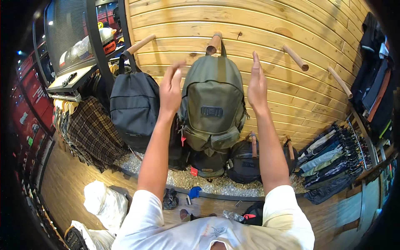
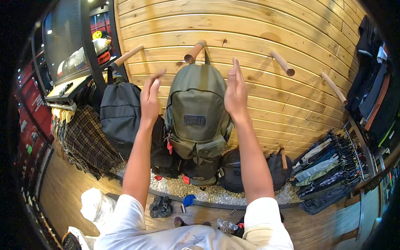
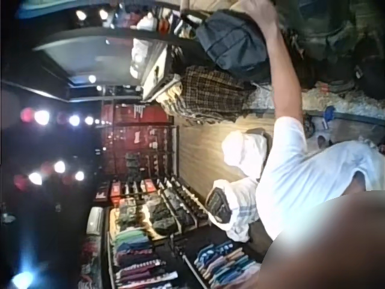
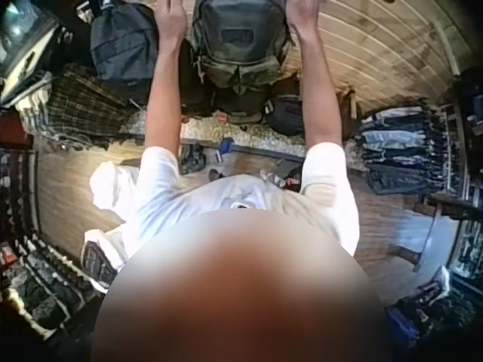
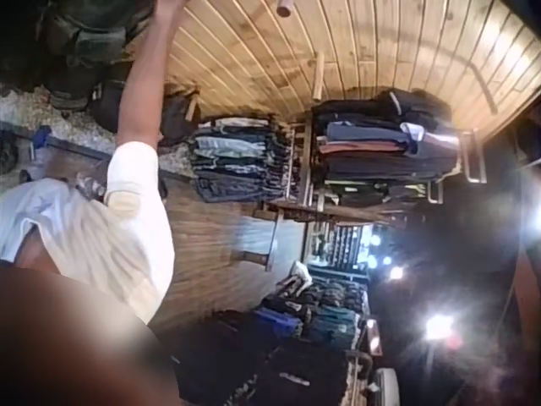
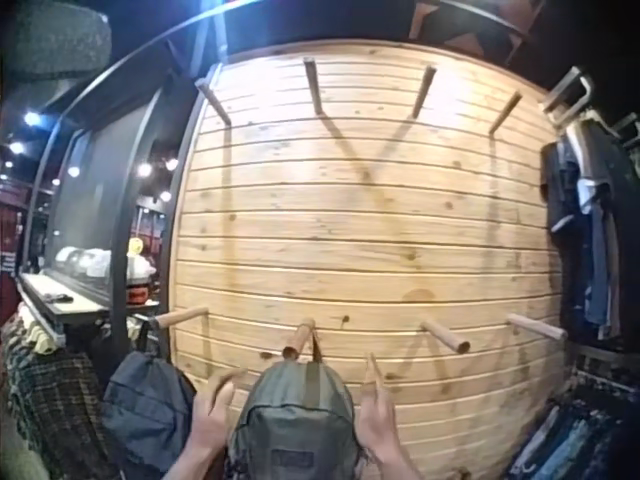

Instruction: Stuffing backpacks with filler material and clothes to prepare them for display in a retail setting.

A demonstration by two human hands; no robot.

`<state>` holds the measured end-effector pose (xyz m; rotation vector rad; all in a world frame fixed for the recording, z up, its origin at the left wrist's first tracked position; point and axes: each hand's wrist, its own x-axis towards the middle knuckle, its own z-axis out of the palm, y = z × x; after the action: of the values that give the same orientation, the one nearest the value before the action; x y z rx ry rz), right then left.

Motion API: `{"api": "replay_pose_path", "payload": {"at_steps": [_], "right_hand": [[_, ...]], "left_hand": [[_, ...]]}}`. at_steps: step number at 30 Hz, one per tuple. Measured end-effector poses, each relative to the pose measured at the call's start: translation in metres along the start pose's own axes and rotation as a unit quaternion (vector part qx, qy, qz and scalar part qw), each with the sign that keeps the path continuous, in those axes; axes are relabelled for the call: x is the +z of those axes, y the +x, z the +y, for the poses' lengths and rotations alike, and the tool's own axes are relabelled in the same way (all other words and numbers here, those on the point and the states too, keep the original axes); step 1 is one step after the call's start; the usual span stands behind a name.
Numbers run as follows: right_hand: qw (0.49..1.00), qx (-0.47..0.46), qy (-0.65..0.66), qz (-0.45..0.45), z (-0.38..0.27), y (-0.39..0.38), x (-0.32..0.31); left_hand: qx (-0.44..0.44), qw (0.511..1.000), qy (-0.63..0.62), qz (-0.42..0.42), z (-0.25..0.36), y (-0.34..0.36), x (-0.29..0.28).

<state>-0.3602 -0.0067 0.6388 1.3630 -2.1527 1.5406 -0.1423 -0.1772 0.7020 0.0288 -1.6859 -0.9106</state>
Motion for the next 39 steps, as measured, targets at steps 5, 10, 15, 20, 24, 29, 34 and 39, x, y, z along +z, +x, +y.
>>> {"api": "replay_pose_path", "payload": {"at_steps": [5,10,15,20,24,29,34,39], "right_hand": [[0.993,-0.078,-0.066,-0.050,0.003,-0.019,0.020],[0.985,0.155,0.024,0.065,0.053,-0.042,-0.023],[0.974,-0.197,-0.107,0.008,-0.033,-0.046,0.015],[0.995,0.020,-0.097,0.019,0.077,-0.088,0.031],[0.996,0.047,0.078,-0.004,0.085,-0.095,0.043],[0.978,0.121,0.161,-0.045,0.069,-0.097,0.034],[0.986,0.086,0.145,0.016,0.000,-0.139,0.015],[0.988,0.033,0.141,0.053,-0.031,-0.187,-0.010]], "left_hand": [[0.049,0.975,0.145,-0.164,-0.108,-0.025,0.044],[-0.095,0.984,0.135,-0.064,-0.086,-0.040,0.040],[0.120,0.963,0.229,-0.082,-0.071,-0.047,0.037],[-0.193,0.976,0.098,0.015,-0.150,-0.103,0.020],[-0.258,0.959,0.067,-0.099,-0.160,-0.110,0.009],[-0.283,0.940,-0.052,-0.186,-0.137,-0.128,0.000],[-0.212,0.957,-0.042,-0.197,-0.053,-0.137,-0.027],[-0.143,0.947,-0.056,-0.281,0.032,-0.141,-0.078]]}}
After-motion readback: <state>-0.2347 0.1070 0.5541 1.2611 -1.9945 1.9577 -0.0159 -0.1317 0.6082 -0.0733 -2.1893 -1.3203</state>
